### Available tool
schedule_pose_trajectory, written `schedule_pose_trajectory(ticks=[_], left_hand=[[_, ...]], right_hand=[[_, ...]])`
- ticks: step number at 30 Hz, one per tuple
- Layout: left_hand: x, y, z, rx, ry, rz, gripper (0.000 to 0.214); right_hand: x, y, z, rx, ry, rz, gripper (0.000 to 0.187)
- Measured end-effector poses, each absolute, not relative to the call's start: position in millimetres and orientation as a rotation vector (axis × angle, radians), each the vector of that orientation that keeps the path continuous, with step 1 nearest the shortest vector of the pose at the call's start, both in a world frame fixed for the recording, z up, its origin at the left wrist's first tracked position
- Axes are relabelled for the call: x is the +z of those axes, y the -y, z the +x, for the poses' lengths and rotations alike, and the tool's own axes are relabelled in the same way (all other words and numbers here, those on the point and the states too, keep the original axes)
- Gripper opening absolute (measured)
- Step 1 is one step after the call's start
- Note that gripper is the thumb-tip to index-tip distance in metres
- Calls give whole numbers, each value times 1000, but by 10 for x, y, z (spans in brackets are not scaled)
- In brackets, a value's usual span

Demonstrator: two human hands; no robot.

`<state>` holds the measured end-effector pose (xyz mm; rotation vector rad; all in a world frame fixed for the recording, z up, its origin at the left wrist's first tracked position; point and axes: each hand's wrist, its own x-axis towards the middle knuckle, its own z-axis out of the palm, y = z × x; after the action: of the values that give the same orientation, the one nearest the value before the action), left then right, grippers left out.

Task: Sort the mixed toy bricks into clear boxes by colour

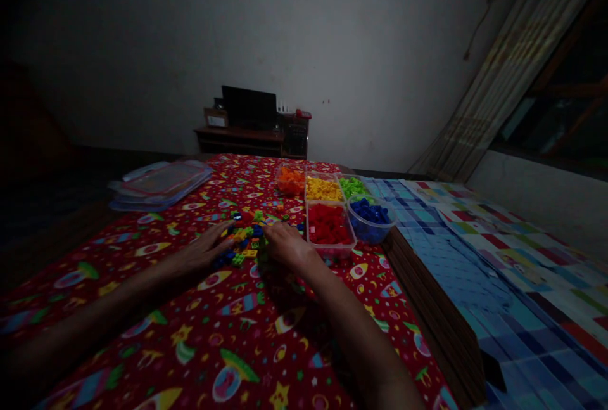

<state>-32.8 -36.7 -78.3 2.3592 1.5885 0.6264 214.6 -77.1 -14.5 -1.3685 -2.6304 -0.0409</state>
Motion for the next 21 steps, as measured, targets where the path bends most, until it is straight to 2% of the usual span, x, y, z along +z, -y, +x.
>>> schedule_pose_trajectory(ticks=[4,8,11,14,18,21], left_hand=[[-878,428,-81,741,-1557,2438,64],[-840,371,-90,858,-1508,2439,55],[-676,345,-160,1005,-1501,2443,47],[-466,418,-210,1111,-1455,2489,37],[-340,658,-204,810,-1136,2616,26],[-399,824,-146,610,-1000,2703,24]], right_hand=[[-409,728,2097,-184,2579,-1343,29],[-556,654,2128,-245,2407,-1320,32],[-467,640,2166,-266,2335,-1352,38],[-239,692,2127,-199,2441,-1442,33],[-57,836,1997,-94,2693,-1515,25],[-100,923,1958,-85,2774,-1467,32]])
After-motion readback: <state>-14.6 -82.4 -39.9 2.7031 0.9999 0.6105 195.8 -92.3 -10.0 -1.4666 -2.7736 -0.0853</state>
